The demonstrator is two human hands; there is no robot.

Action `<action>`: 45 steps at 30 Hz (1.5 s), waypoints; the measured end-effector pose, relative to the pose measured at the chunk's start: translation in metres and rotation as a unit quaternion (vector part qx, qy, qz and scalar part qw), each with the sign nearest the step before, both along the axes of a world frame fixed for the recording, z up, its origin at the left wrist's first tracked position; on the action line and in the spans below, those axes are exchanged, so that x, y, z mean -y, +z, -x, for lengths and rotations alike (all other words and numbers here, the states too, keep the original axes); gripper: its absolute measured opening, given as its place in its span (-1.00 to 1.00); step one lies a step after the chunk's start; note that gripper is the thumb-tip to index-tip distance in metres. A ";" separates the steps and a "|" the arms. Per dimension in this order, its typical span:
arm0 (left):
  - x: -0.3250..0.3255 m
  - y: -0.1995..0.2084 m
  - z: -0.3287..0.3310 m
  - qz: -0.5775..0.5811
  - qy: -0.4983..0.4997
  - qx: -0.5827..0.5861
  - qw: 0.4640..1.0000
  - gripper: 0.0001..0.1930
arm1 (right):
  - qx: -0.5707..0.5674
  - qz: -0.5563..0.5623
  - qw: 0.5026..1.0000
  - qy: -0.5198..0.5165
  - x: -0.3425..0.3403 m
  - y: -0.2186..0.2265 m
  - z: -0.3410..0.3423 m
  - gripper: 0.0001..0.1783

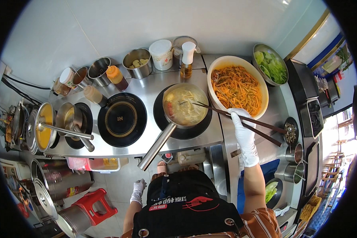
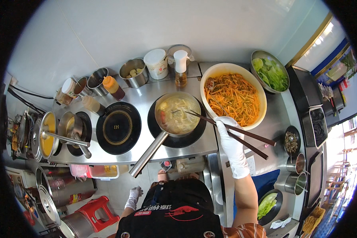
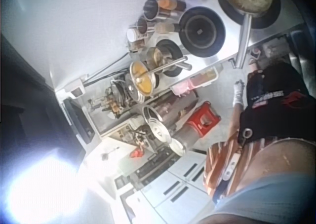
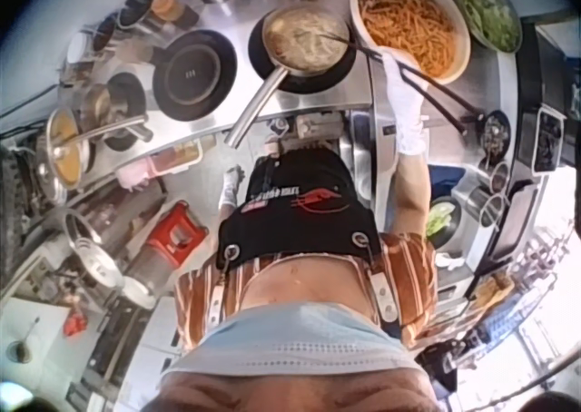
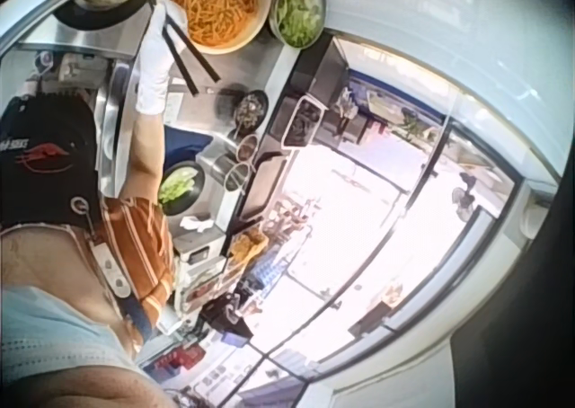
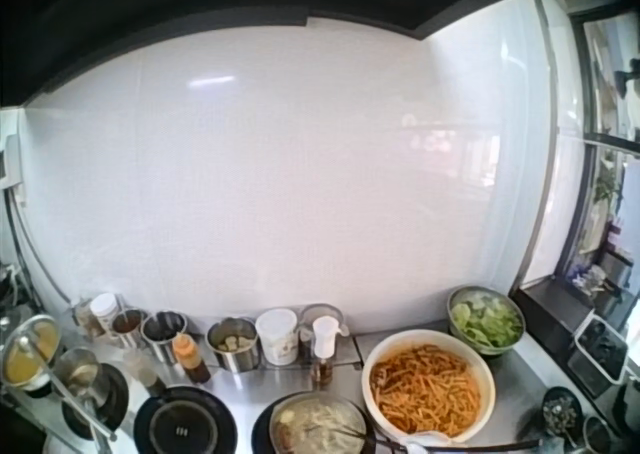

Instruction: The person assembles a noodle bowl by placing lettuce in a bowl, adding cooked noodles and broth from a pot, then topping with chopped green onions, peanuts, and a fried egg. The finished bowl is placed on a tray.

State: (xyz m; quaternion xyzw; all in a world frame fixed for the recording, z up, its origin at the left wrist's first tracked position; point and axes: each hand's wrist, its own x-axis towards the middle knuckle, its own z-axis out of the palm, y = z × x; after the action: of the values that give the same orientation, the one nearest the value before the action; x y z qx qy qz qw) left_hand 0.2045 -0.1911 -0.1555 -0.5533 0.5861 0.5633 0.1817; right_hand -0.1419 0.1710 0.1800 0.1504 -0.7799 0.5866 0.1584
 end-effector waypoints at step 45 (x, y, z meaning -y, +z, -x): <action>0.008 -0.009 -0.022 -0.009 -0.032 0.009 0.999 -0.69 | 0.018 0.002 1.000 0.008 0.029 0.016 -0.025 -0.89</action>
State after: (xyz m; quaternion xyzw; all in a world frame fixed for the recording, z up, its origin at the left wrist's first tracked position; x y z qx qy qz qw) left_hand 0.2264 -0.1993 -0.1640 -0.5379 0.5962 0.5577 0.2101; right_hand -0.1165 0.1420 0.1955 0.1459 -0.7804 0.5916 0.1403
